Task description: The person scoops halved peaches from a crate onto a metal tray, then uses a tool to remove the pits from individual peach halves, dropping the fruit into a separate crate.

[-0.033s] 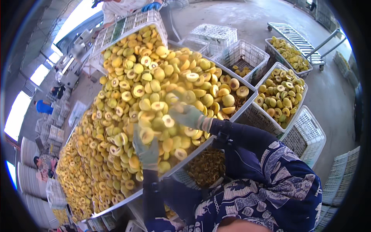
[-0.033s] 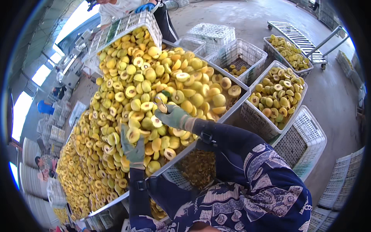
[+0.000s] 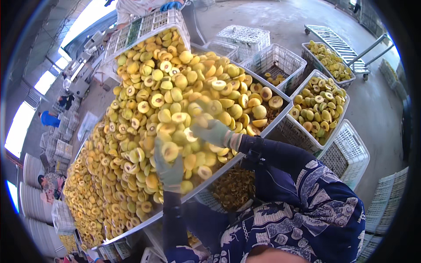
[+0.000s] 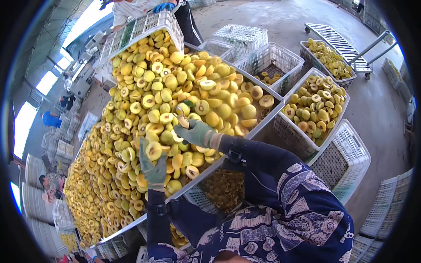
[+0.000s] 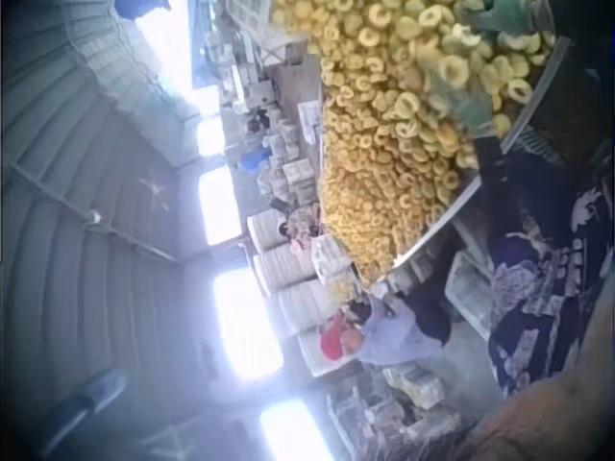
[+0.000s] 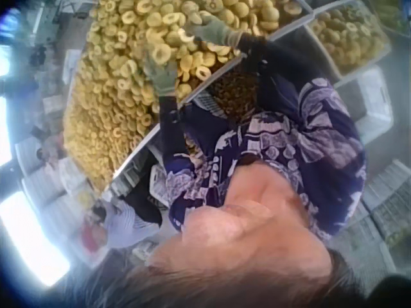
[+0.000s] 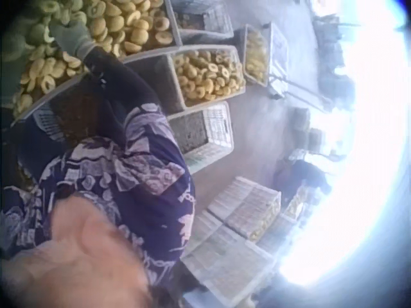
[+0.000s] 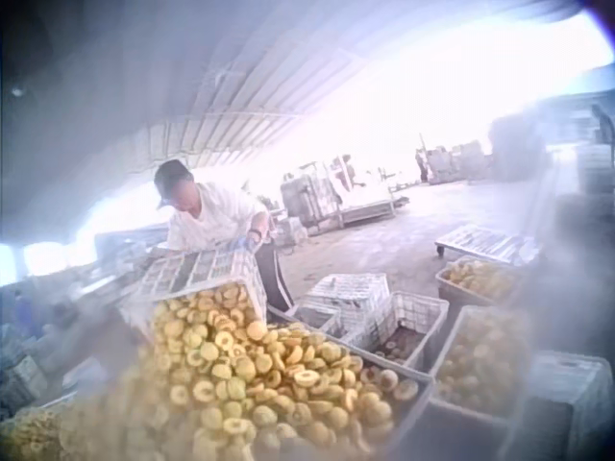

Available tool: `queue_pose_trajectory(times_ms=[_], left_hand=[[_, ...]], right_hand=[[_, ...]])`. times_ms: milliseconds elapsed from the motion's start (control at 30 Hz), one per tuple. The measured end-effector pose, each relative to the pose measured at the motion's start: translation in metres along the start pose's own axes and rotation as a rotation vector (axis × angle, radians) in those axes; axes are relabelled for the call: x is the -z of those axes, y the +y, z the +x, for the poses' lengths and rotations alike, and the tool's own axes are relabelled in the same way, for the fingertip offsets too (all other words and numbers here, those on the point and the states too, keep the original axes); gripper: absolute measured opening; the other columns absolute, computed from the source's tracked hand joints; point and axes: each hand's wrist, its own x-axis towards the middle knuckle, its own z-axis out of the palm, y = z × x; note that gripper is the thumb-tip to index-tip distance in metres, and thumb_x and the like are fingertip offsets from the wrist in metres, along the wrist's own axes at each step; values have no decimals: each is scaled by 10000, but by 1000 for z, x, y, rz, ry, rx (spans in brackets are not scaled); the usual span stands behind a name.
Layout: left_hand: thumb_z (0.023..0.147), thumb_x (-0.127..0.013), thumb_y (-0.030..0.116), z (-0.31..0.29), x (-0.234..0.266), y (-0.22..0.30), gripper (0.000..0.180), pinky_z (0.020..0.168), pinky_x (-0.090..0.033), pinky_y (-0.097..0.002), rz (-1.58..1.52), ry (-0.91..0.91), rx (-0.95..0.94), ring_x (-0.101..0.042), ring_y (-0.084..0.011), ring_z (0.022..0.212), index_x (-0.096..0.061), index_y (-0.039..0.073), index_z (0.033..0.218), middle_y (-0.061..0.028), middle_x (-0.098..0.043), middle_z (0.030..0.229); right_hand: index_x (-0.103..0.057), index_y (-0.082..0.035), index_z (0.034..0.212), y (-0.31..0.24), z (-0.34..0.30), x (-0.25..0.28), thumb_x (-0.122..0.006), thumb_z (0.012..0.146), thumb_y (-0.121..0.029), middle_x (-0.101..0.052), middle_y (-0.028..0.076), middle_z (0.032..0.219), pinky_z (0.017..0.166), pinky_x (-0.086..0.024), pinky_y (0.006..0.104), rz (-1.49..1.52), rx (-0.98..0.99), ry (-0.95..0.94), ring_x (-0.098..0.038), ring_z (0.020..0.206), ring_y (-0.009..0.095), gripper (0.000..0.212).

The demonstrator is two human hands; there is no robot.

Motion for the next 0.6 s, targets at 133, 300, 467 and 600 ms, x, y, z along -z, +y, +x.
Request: queue_pose_trajectory(times_ms=[133,300,467,600], left_hand=[[701,-662,-15,-14,0,33,807,1030,-368,-360,-163,-201,-84,-435,-298,1248,-275,-7,1409,-203,-396,1376],[794,-589,29,-32,2,60,709,1032,-360,-344,-818,-183,126,-425,-253,1242,-255,-10,1419,-162,-345,1421],[956,-434,117,-59,-14,72,436,939,-415,-323,-847,-28,218,-503,-217,1084,-353,-36,1356,-151,-445,1317],[1001,-329,210,-68,-18,65,421,861,-457,-326,-746,-3,223,-534,-217,996,-366,-40,1338,-153,-505,1210]], right_hand=[[-592,2,1031,-58,-47,-21,-684,799,-349,-596,41,806,450,-467,247,180,-372,-162,-557,552,125,430],[-617,-37,822,-27,-72,-24,-643,829,-284,-566,32,618,428,-400,225,384,-327,-161,-528,478,104,249],[-609,-6,935,-29,-99,-42,-644,849,-249,-604,32,749,461,-438,235,618,-455,-118,-562,549,106,260],[-602,-34,1009,-11,-116,-51,-616,863,-280,-629,40,818,593,-483,260,314,-410,-91,-600,683,126,286]])
